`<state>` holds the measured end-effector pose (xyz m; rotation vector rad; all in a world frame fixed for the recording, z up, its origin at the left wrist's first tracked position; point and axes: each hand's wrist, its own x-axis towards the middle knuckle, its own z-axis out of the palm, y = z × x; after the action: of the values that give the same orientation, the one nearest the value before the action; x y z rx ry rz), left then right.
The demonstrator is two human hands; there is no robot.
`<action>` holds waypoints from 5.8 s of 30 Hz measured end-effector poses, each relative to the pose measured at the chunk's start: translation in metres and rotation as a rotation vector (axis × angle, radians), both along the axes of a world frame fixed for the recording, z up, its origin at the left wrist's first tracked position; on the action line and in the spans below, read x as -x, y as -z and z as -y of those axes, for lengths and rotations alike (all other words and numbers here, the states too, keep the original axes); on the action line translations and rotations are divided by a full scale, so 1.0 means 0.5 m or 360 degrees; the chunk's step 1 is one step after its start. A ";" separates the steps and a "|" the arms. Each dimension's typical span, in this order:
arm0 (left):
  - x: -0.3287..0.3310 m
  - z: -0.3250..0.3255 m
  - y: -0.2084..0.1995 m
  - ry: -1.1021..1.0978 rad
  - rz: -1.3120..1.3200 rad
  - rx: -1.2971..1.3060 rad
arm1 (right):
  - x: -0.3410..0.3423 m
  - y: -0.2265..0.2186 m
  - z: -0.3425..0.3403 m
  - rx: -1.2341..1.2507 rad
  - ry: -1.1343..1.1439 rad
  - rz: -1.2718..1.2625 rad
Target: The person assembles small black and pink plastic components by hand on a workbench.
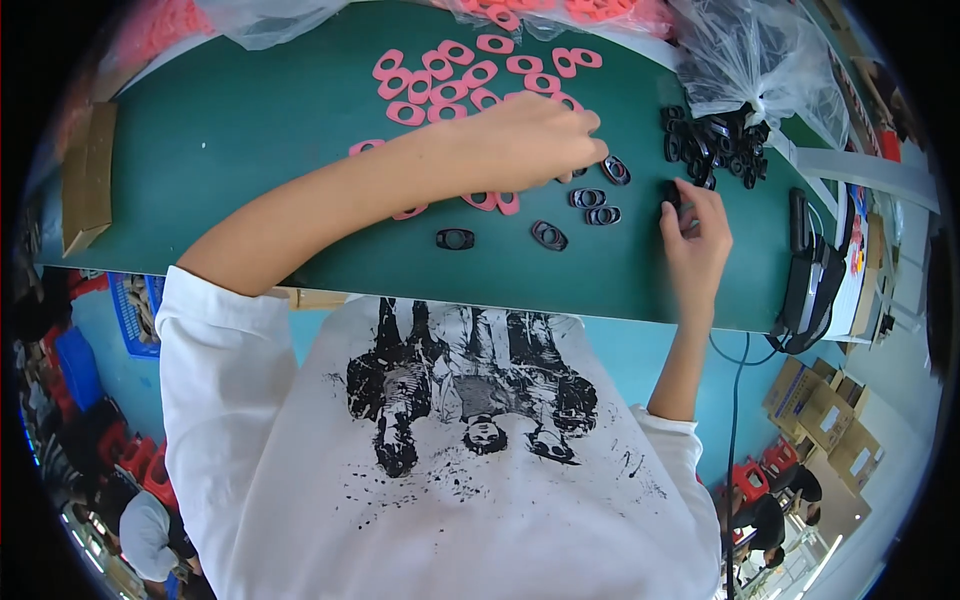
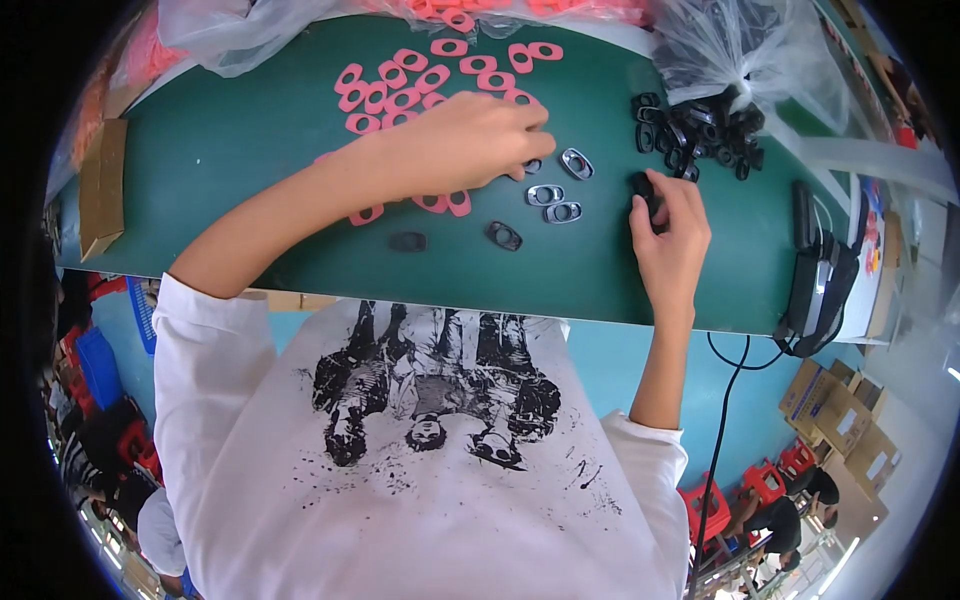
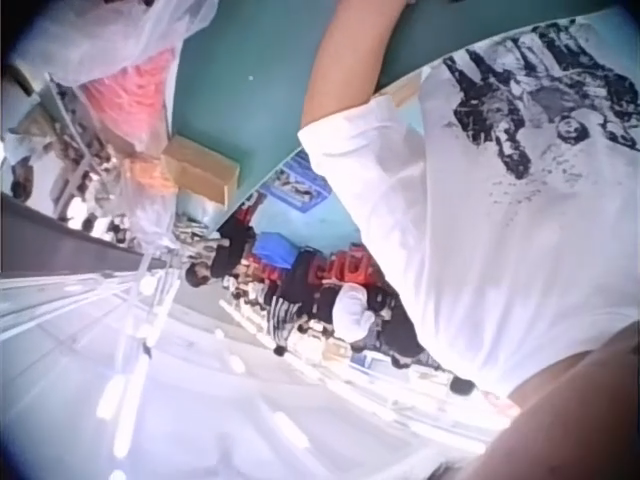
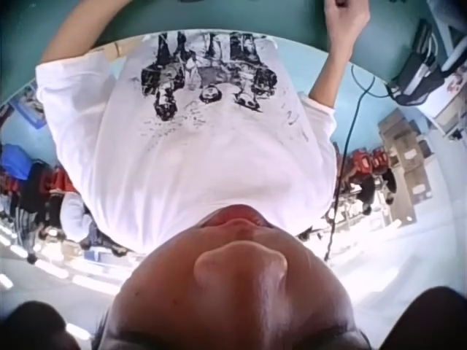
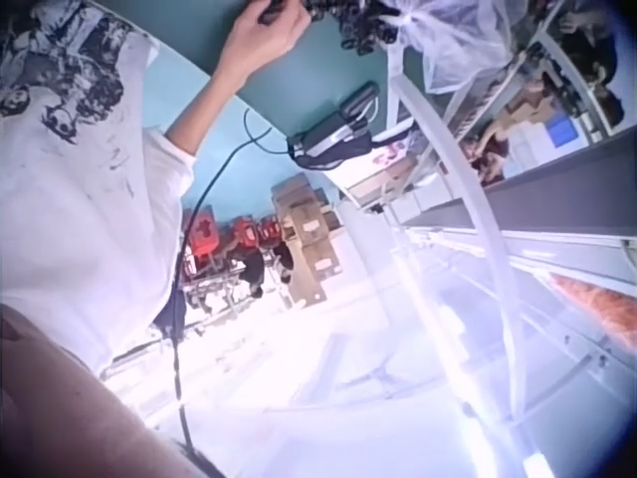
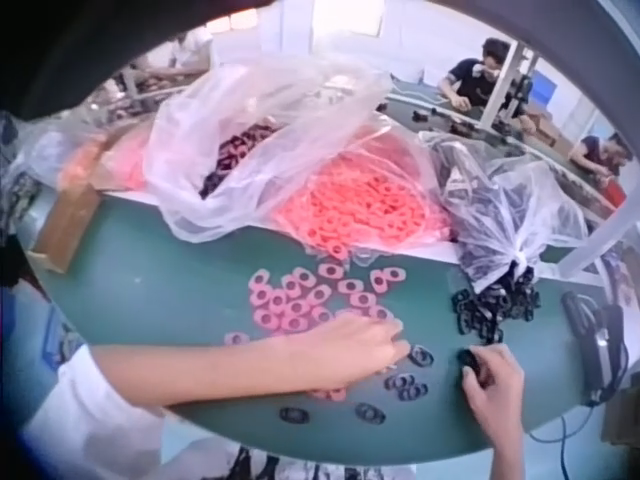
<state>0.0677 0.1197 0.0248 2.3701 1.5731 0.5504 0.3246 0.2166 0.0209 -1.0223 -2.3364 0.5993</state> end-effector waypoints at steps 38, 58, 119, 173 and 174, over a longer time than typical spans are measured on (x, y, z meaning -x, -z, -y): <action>0.000 0.242 -0.030 -0.0321 0.0098 -0.0145 | 0.150 -0.040 0.125 -0.0228 -0.0579 0.0216; -0.078 0.255 -0.013 -0.0588 0.0551 -0.0369 | 0.161 -0.048 0.154 -0.0319 -0.0537 0.0363; -0.164 0.145 0.009 -0.0273 -0.0029 -0.0347 | 0.153 -0.047 0.018 -0.0291 -0.0863 0.0278; -0.142 0.129 -0.035 -0.0569 0.0223 -0.0281 | 0.017 -0.019 0.058 -0.0231 -0.0725 0.0118; -0.141 0.114 -0.042 -0.0558 0.0234 -0.0281 | 0.011 -0.017 0.058 -0.0231 -0.0714 0.0128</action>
<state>0.1381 0.0627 0.0456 2.1178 1.9527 0.9475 0.3190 0.1875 0.0293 -0.4631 -2.6557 0.5472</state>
